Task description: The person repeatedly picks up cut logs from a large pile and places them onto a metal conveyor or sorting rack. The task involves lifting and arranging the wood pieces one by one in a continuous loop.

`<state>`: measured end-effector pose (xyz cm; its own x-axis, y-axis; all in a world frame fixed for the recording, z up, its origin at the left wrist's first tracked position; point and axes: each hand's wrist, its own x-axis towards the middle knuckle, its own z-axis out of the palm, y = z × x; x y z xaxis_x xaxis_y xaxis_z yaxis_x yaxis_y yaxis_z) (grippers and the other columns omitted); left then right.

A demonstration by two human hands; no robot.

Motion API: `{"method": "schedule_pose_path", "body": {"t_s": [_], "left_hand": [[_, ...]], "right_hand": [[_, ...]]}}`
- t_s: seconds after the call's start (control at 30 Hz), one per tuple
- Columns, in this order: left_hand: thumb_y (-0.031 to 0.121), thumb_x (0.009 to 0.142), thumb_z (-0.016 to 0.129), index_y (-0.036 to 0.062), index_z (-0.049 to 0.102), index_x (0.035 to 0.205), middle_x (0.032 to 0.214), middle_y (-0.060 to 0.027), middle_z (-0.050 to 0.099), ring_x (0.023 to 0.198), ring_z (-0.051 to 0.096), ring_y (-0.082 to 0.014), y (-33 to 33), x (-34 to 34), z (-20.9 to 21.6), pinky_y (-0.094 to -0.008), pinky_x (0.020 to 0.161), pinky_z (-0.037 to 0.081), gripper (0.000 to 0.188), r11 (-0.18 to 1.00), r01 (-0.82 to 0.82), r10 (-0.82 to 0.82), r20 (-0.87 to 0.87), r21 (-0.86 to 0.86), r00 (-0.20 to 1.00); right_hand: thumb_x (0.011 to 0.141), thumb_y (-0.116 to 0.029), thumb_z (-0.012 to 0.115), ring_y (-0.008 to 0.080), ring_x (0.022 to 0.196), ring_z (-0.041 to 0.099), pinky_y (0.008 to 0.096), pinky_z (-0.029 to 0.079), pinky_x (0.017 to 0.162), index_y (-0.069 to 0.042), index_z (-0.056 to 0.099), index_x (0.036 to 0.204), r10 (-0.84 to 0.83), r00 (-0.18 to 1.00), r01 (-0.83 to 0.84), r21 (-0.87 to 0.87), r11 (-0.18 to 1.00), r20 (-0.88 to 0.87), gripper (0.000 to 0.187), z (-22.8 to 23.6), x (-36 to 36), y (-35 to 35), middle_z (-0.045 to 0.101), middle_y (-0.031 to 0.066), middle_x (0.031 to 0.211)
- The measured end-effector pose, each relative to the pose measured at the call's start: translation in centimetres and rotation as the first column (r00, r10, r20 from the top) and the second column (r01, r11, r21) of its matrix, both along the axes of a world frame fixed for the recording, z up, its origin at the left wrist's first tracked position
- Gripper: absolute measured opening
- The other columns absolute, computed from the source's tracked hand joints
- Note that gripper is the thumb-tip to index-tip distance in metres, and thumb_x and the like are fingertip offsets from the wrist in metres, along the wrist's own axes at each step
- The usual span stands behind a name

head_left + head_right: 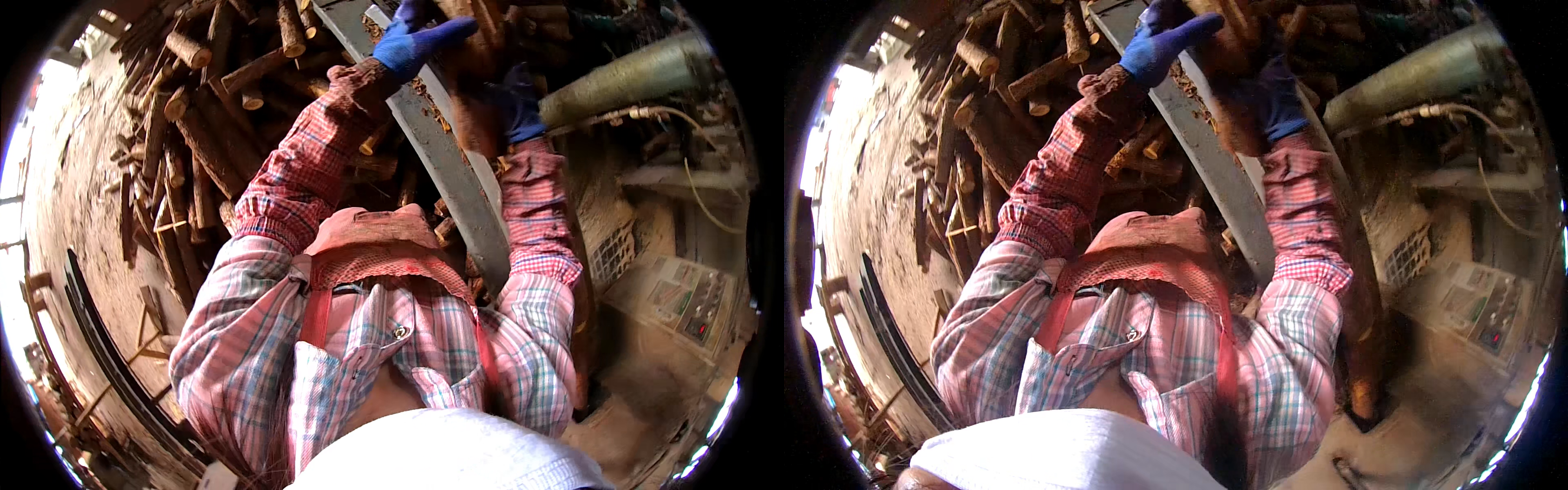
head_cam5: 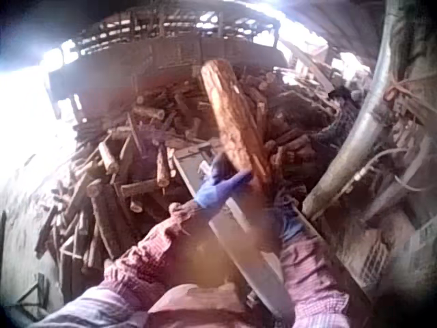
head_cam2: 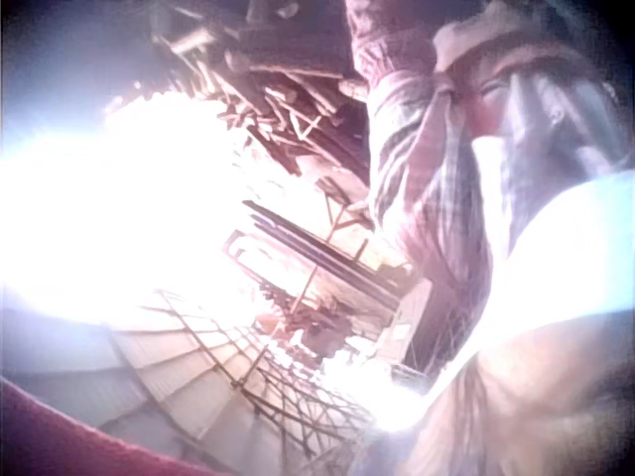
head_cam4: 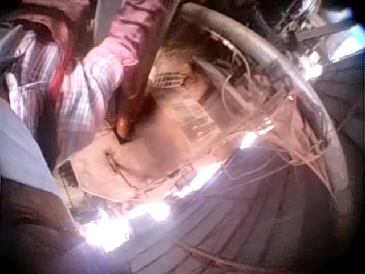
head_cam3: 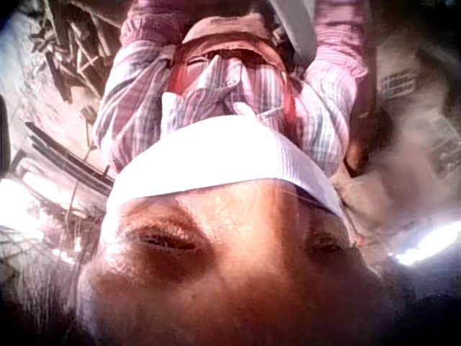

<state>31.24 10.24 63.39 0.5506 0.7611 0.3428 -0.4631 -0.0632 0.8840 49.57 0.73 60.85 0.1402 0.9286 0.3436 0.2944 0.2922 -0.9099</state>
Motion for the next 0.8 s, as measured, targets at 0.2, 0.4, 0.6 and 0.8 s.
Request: {"method": "schedule_pose_path", "body": {"t_s": [0.2, 0.4, 0.6, 0.8], "left_hand": [[0.036, 0.094, 0.068, -0.0027, 0.063, 0.103, 0.091, -0.0033, 0.059, 0.088, 0.052, -0.0135, 4.1, -8.4, -10.1, -0.0320, 0.078, 0.045, 0.041, 0.986, -0.019, 0.125, -0.650, 0.168, 0.750], [0.042, 0.085, 0.076, 0.0030, 0.070, 0.100, 0.087, -0.0056, 0.066, 0.079, 0.060, -0.0179, -1.7, -32.9, -26.0, -0.0340, 0.069, 0.049, 0.043, 0.749, -0.548, 0.014, -0.817, -0.373, 0.576], [0.038, 0.085, 0.076, 0.0003, 0.074, 0.101, 0.093, -0.0099, 0.071, 0.079, 0.064, -0.0196, -3.0, -42.0, -36.5, -0.0365, 0.071, 0.051, 0.041, 0.649, -0.568, -0.062, -0.780, -0.506, 0.623], [0.038, 0.086, 0.068, -0.0017, 0.072, 0.107, 0.092, -0.0129, 0.071, 0.081, 0.064, -0.0202, 7.6, -39.2, -41.7, -0.0377, 0.072, 0.050, 0.045, 0.791, -0.553, -0.108, -0.949, -0.263, 0.296]], "right_hand": [[0.058, -0.034, 0.094, 0.0363, 0.142, 0.040, 0.0416, 0.037, 0.115, -0.021, 0.013, 0.161, 0.094, 0.629, 0.356, -0.394, 0.847, 0.772, 0.131, -8.0, 7.6, 2.9, 0.040, 0.0174, 0.155], [0.061, -0.044, 0.091, 0.0401, 0.132, 0.051, 0.0481, 0.041, 0.112, -0.022, 0.011, 0.159, 0.118, 0.507, 0.428, -0.369, 0.825, 0.854, 0.128, -9.8, 8.2, 0.6, 0.051, 0.0228, 0.143], [0.075, -0.030, 0.082, 0.0389, 0.117, 0.059, 0.0455, 0.051, 0.096, -0.004, 0.056, 0.132, -0.242, 0.653, 0.015, 0.307, 0.951, 0.717, 0.067, -8.6, -6.9, 18.3, 0.059, 0.0217, 0.130], [0.080, -0.053, 0.068, 0.0375, 0.141, 0.039, 0.0503, 0.032, 0.115, -0.012, 0.047, 0.146, -0.180, 0.264, 0.015, 0.183, 0.983, 0.947, 0.081, -16.5, -15.9, 37.2, 0.036, 0.0173, 0.157]]}}
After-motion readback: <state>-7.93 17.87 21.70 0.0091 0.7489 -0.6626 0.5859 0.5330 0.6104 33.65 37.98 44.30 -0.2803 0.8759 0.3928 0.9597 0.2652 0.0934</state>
